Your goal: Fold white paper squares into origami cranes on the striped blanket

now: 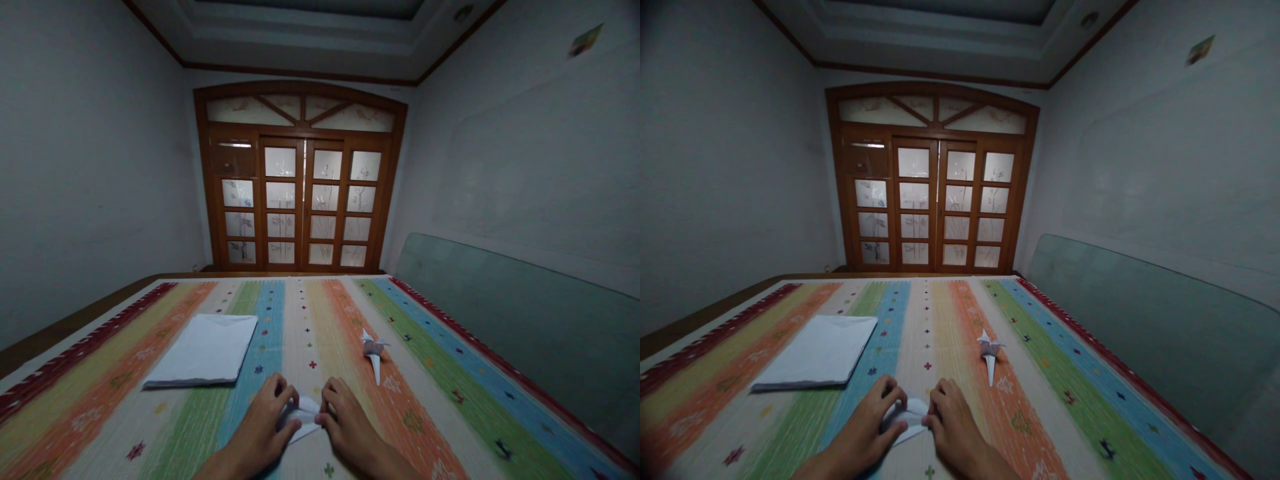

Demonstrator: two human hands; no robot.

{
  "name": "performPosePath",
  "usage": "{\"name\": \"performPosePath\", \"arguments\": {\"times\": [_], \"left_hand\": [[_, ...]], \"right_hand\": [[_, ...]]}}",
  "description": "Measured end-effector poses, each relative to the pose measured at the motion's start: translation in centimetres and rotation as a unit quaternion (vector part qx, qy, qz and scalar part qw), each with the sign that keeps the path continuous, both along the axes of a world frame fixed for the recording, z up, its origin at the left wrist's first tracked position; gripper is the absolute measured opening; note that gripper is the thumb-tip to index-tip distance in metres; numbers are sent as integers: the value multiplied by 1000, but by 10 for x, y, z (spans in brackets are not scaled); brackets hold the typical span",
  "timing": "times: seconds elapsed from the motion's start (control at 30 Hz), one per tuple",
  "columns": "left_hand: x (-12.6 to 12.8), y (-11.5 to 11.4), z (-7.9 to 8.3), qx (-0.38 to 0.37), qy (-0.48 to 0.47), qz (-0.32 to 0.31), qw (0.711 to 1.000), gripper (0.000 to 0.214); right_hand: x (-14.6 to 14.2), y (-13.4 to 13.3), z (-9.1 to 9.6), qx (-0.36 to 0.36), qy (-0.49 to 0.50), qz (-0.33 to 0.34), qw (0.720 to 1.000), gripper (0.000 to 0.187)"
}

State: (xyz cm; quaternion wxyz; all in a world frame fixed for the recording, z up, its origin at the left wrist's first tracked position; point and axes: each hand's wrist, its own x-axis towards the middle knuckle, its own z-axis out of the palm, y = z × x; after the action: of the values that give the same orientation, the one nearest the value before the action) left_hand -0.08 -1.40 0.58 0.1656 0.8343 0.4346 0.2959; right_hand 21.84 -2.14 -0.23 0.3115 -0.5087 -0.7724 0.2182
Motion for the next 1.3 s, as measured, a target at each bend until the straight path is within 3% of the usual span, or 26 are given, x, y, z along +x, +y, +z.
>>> {"name": "performPosePath", "arguments": {"times": [0.33,0.63,0.97,1.2,1.3], "left_hand": [[-1,1,-9,1,-5,-9,1000,27],[-1,2,-5,18,14,-21,1000,24],[-6,7,-10,234,-25,-54,970,20],[-12,11,-4,261,6,-69,963,45],[-12,8,2,203,21,-73,976,51]], "right_hand": [[-1,3,1,0,21,-8,1000,19],[1,7,-5,-13,95,10,995,23],[5,7,-6,107,80,58,989,28],[12,12,-13,205,-5,83,975,20],[13,15,-15,217,-44,80,972,23]]}}
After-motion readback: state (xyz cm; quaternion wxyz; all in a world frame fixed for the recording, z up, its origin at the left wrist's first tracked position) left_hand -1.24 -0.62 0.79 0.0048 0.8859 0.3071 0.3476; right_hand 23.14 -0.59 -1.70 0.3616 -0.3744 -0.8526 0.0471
